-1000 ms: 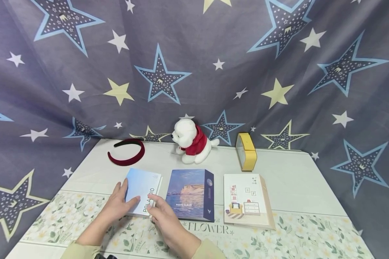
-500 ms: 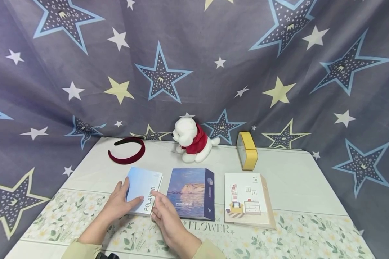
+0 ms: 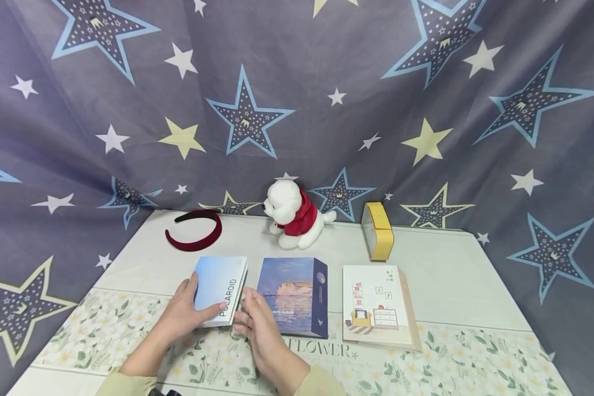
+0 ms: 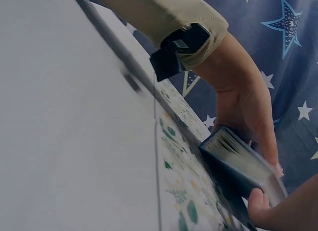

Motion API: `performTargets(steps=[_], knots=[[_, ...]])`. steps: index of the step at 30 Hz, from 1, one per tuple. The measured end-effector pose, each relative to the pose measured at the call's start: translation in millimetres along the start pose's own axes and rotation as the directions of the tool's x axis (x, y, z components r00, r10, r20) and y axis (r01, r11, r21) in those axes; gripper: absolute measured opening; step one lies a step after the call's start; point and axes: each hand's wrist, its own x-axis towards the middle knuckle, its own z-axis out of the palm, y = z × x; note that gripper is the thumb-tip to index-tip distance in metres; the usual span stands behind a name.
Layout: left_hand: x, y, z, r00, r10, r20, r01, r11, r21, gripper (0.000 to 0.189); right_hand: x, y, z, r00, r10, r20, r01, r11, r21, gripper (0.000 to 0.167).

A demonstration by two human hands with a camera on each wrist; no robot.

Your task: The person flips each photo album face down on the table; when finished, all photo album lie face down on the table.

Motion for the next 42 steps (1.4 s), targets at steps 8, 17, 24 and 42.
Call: performTargets(steps=[8,17,24,42], knots=[[-1.6,8.5,9.0,0.999,0.014,0.040,-0.010,0.995,-0.104,0.112,4.3,0.2,-3.7,1.000,0.012,0.009,-0.012,1.000,0.002,0.069],[-6.1,19.4,17.3,0.997,0.073,0.014,-0.073,0.996,-0.044,0.101,9.4,0.9,-9.8,0.998,0.038,0.039,-0.042,0.995,0.090,0.067],[-9.6,27.3,18.2,0.995,0.091,0.044,-0.088,0.994,-0.070,0.102,10.0,-2.2,-10.1,0.998,0.041,0.046,-0.045,0.996,0.080,0.059],[-13.2,28.6,15.9,0.994,0.106,0.011,-0.090,0.895,-0.437,0.090,17.3,5.1,-3.8,0.992,0.080,0.101,-0.077,0.996,-0.036,0.048]])
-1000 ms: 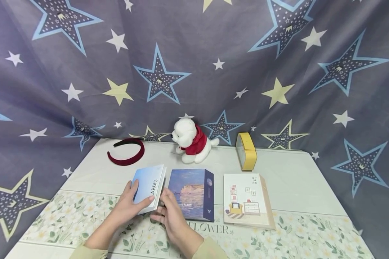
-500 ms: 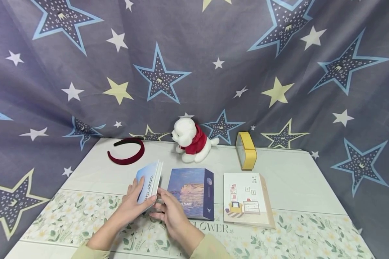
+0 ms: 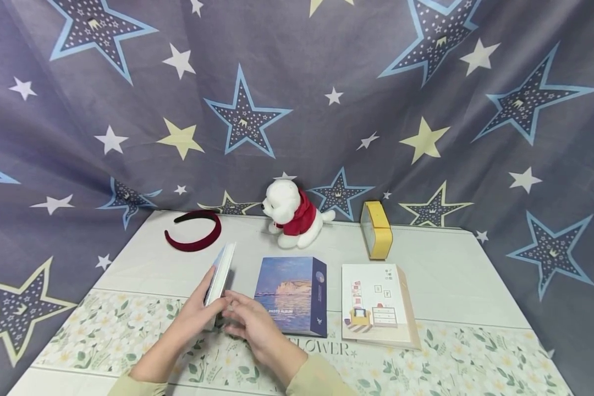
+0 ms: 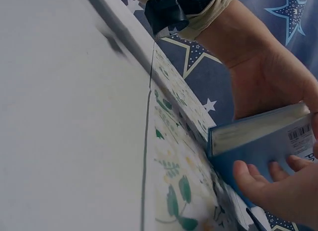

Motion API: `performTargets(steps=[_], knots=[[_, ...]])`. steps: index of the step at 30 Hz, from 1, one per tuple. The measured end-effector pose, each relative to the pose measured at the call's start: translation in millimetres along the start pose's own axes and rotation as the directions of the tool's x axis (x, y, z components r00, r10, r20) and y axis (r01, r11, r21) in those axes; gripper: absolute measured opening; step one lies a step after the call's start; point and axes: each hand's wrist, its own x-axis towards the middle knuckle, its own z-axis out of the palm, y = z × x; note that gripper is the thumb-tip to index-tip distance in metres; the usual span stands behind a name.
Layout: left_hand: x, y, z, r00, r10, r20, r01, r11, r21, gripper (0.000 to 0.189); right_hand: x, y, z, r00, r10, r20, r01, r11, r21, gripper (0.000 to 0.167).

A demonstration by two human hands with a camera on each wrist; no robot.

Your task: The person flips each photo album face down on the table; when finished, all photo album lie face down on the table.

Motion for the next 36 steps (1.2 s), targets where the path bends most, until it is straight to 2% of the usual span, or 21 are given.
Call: performTargets(steps=[4,7,10,13,17,25,29,36], knots=[[-0.2,-0.7,-0.3,0.998,-0.003,-0.060,-0.003,0.996,-0.092,0.078,1.3,3.5,1.3,0.999,0.021,0.030,-0.019,0.999,-0.037,0.048],[-0.5,1.5,-2.4,0.995,0.000,-0.100,-0.017,0.986,-0.167,0.076,2.7,5.2,1.1,0.998,0.036,0.052,-0.032,0.996,-0.082,0.049],[-2.6,8.2,-5.8,0.989,-0.008,-0.147,-0.020,0.982,-0.190,0.076,2.3,5.1,1.6,0.998,0.049,0.049,-0.042,0.990,-0.132,0.050],[-3.3,12.6,-10.0,0.981,0.012,-0.193,-0.047,0.982,-0.183,0.076,0.4,4.9,3.4,0.999,0.048,0.016,-0.044,0.979,-0.197,0.051],[-3.0,10.3,-16.6,0.970,0.035,-0.239,-0.084,0.977,-0.197,0.073,-1.2,5.9,6.1,1.000,0.026,0.004,-0.025,0.972,-0.232,0.057],[-1.8,1.2,-27.0,0.969,-0.058,-0.241,-0.019,0.952,-0.304,0.063,-3.8,8.2,7.9,1.000,-0.001,0.001,0.002,0.979,-0.203,0.064],[-0.8,-2.2,-30.5,0.968,-0.097,-0.230,-0.002,0.920,-0.393,0.063,-4.4,8.5,8.5,1.000,-0.006,0.012,0.008,0.978,-0.206,0.065],[1.0,-9.5,-37.1,0.977,-0.100,-0.190,-0.029,0.814,-0.580,0.059,-4.8,8.1,7.4,1.000,-0.011,0.024,0.016,0.975,-0.221,0.063]])
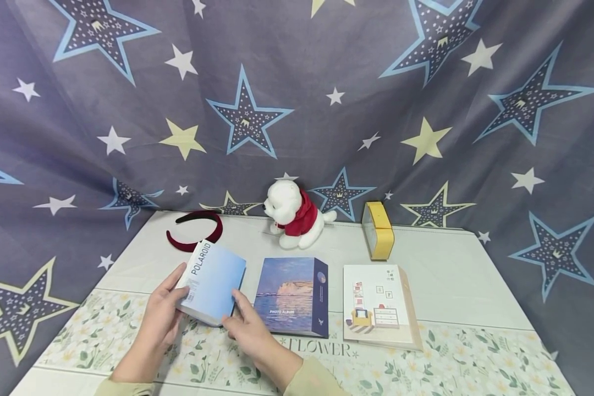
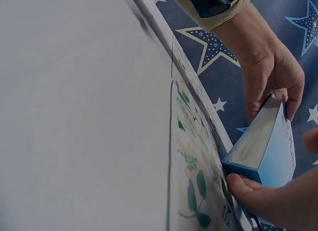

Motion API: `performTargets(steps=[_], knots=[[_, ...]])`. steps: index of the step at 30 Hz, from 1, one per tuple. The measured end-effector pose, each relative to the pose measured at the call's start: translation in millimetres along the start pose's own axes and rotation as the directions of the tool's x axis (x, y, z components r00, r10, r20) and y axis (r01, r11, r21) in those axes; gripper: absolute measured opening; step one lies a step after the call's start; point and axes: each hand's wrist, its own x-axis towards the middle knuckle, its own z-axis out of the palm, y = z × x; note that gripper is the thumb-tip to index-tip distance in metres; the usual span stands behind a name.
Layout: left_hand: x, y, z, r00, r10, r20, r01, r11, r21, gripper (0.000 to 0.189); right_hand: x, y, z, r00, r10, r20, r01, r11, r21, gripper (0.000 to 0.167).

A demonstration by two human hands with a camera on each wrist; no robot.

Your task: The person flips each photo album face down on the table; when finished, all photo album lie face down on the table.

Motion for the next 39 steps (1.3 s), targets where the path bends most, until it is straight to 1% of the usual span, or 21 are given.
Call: performTargets(steps=[4,7,9,11,12,13,16,18,20,21,23,24,27,30,34,37,39], knots=[[0.7,-0.9,-5.9,0.999,-0.044,0.027,0.046,0.996,-0.075,0.057,-0.2,-1.0,-1.5,1.000,-0.013,0.002,0.013,1.000,-0.011,0.059],[1.9,-3.0,-9.3,0.996,-0.082,0.032,0.084,0.994,-0.076,0.056,0.0,-1.9,-1.8,0.999,-0.030,-0.010,0.030,0.999,-0.019,0.058],[3.0,-5.4,-10.4,0.996,-0.082,0.020,0.082,0.997,-0.012,0.055,-0.5,-2.5,-2.1,0.999,-0.029,-0.019,0.029,0.999,-0.032,0.058],[3.9,-8.4,-11.1,0.999,-0.054,-0.005,0.054,0.992,0.112,0.054,-1.1,-2.9,-2.0,0.999,-0.033,-0.025,0.032,0.998,-0.048,0.058],[4.5,-10.1,-11.0,0.999,-0.029,-0.019,0.032,0.982,0.186,0.053,-1.6,-3.1,-1.9,0.999,-0.033,-0.027,0.031,0.998,-0.056,0.058],[5.2,-12.0,-10.8,0.999,-0.001,-0.034,0.010,0.964,0.267,0.053,-2.1,-3.5,-1.7,0.999,-0.032,-0.030,0.030,0.998,-0.062,0.059],[6.0,-16.4,-9.1,0.994,0.090,-0.070,-0.049,0.889,0.455,0.050,-2.9,-4.3,-0.7,0.998,-0.038,-0.045,0.035,0.996,-0.076,0.060],[6.1,-18.2,-7.7,0.987,0.137,-0.081,-0.073,0.841,0.536,0.049,-3.2,-4.9,0.2,0.998,-0.036,-0.056,0.032,0.996,-0.079,0.061],[5.7,-18.9,-6.6,0.983,0.164,-0.087,-0.083,0.808,0.583,0.048,-3.3,-5.1,0.5,0.998,-0.035,-0.057,0.030,0.996,-0.081,0.061],[5.6,-18.9,-6.2,0.982,0.168,-0.091,-0.079,0.792,0.605,0.048,-3.5,-5.1,0.7,0.998,-0.036,-0.057,0.031,0.996,-0.080,0.062],[5.5,-18.5,-5.9,0.981,0.163,-0.101,-0.062,0.770,0.635,0.048,-3.2,-5.0,0.6,0.998,-0.042,-0.051,0.038,0.995,-0.088,0.062],[5.7,-18.3,-6.1,0.983,0.152,-0.104,-0.051,0.766,0.641,0.048,-3.2,-4.7,0.3,0.998,-0.045,-0.047,0.040,0.995,-0.091,0.062],[7.5,-19.1,-7.8,0.990,0.100,-0.099,-0.012,0.764,0.645,0.050,-3.0,-4.1,-0.3,0.998,-0.052,-0.036,0.048,0.993,-0.105,0.063],[10.4,-22.5,-10.5,0.995,0.052,-0.081,0.012,0.771,0.637,0.051,-3.5,-3.7,-0.7,0.999,-0.045,-0.029,0.041,0.992,-0.121,0.063],[11.3,-26.0,-12.9,0.997,-0.001,-0.075,0.050,0.761,0.646,0.052,-3.9,-3.3,-0.6,0.999,-0.039,-0.028,0.035,0.989,-0.143,0.063],[10.6,-26.7,-14.2,0.997,-0.035,-0.074,0.075,0.746,0.662,0.052,-4.3,-3.6,-1.4,0.999,-0.034,-0.022,0.031,0.987,-0.156,0.063],[11.0,-27.7,-15.5,0.997,-0.042,-0.069,0.078,0.728,0.681,0.053,-4.6,-4.1,-2.1,0.999,-0.030,-0.015,0.027,0.986,-0.163,0.064]])
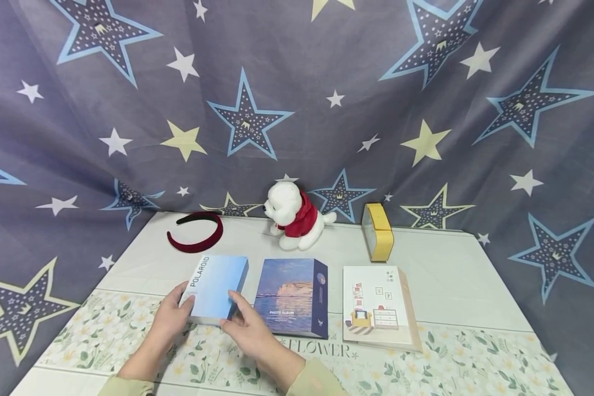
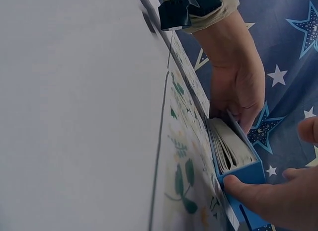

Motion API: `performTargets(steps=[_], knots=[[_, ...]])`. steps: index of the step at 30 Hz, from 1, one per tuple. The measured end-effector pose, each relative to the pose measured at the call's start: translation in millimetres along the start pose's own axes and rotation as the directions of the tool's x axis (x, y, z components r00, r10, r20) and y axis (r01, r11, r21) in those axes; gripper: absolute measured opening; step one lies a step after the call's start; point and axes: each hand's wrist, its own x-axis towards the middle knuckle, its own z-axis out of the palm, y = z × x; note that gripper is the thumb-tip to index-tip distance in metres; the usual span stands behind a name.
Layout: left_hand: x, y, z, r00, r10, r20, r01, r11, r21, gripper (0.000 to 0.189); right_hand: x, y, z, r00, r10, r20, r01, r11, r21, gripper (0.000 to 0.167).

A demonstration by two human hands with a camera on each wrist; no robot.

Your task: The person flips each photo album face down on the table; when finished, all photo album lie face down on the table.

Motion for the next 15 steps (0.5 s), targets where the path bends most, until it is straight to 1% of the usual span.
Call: performTargets(steps=[2,4,8,12,15], knots=[[1.0,-1.8,-0.1,1.000,0.008,0.001,-0.008,0.998,0.055,0.054,-0.5,-0.8,-1.6,1.000,0.002,0.018,-0.002,1.000,-0.002,0.064],[2.2,-2.7,0.3,1.000,0.031,0.002,-0.031,0.992,0.124,0.057,-1.8,-2.1,-4.3,0.999,-0.014,0.041,0.014,1.000,0.000,0.065],[3.5,-1.7,1.3,0.996,0.086,0.006,-0.085,0.965,0.248,0.063,-8.4,-6.2,-14.2,0.994,-0.048,0.095,0.046,0.999,0.019,0.060],[3.5,3.8,2.7,0.992,0.127,0.007,-0.124,0.950,0.288,0.063,-17.2,-10.4,-27.3,0.994,-0.030,0.108,0.030,1.000,0.003,0.053],[2.7,9.7,6.3,0.986,0.169,-0.012,-0.156,0.931,0.330,0.062,-23.5,-13.0,-37.6,0.995,-0.016,0.103,0.017,1.000,-0.012,0.049]])
